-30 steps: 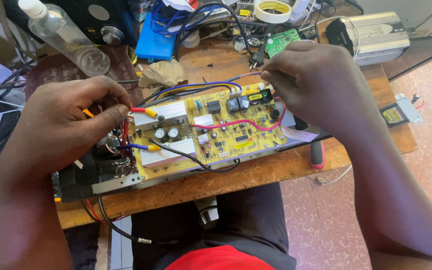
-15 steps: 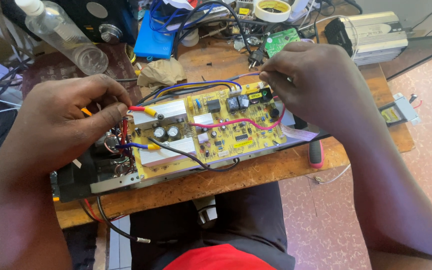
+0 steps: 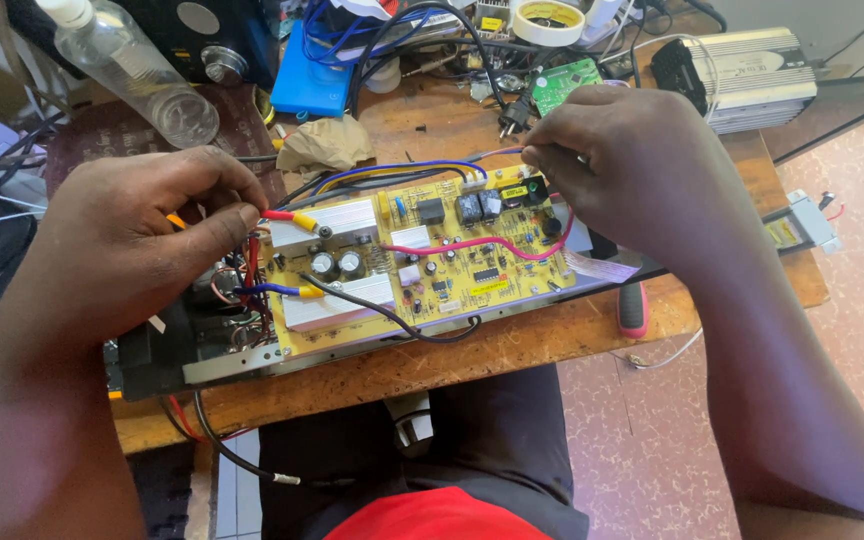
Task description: The person works on an open electronic device, likely a power supply, using a multimeter to test connections and a screwdriver to adjust components. They manipulate wires and circuit boards within the metal chassis on a cluttered workbench.
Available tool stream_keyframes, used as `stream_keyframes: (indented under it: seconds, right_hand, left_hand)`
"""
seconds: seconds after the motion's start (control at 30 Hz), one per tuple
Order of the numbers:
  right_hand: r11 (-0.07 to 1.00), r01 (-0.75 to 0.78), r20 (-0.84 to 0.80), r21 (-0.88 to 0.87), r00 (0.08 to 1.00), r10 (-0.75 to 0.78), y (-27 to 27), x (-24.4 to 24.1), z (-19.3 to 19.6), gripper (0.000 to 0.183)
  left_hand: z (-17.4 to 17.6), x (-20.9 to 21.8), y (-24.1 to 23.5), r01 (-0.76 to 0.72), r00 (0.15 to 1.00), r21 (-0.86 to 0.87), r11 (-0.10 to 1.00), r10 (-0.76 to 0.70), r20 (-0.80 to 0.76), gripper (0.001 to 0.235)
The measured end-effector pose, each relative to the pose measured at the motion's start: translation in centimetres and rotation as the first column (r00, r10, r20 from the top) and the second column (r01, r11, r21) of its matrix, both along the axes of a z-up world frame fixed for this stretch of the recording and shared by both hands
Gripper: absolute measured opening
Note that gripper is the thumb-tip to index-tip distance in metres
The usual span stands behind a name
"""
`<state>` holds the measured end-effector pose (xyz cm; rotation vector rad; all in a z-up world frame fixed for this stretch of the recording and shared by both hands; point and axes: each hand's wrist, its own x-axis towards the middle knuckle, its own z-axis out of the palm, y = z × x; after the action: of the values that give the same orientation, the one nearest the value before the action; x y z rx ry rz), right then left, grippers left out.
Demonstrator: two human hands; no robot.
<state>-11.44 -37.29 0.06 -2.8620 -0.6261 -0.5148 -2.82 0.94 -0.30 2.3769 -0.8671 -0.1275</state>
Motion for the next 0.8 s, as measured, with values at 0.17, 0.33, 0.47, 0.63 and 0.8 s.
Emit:
stream_keyframes:
  seconds: [0.17,0.33,0.47,0.63,0.8]
  right_hand:
    - [1.0,0.025,-0.088,0.001,0.996,-0.025,0.0,0.2,0.2,0.01]
    - [0.998,0.059,-0.11,0.003,0.992,-0.058,0.4,0.1,0.5,0.01]
    - [0.997,0.071,-0.126,-0.026,0.989,-0.074,0.5,0.3,0.6,0.009]
    - [0.997,0.068,-0.159,-0.036,0.984,-0.073,-0.2,1.2,-0.2,0.014]
    - [0.863,-0.104,0.035,0.494,0.994,0.099,0.2,-1.8,0.3,0.018]
  left_hand:
    - [0.1,0.0,0.0,0.005,1.0,-0.003,1.0,-0.005,0.002,0.01]
    - [0.2,-0.1,-0.1,-0.003,1.0,-0.005,1.0,0.003,-0.003,0.011]
    - [0.1,0.0,-0.1,0.01,0.999,0.004,1.0,-0.01,0.035,0.011]
    - [0.1,-0.3,0.0,0.023,0.999,-0.024,0.999,-0.022,0.045,0.009]
    - [0.3,-1.0,-0.3,-0.035,0.997,-0.029,0.999,0.037,0.063,0.011]
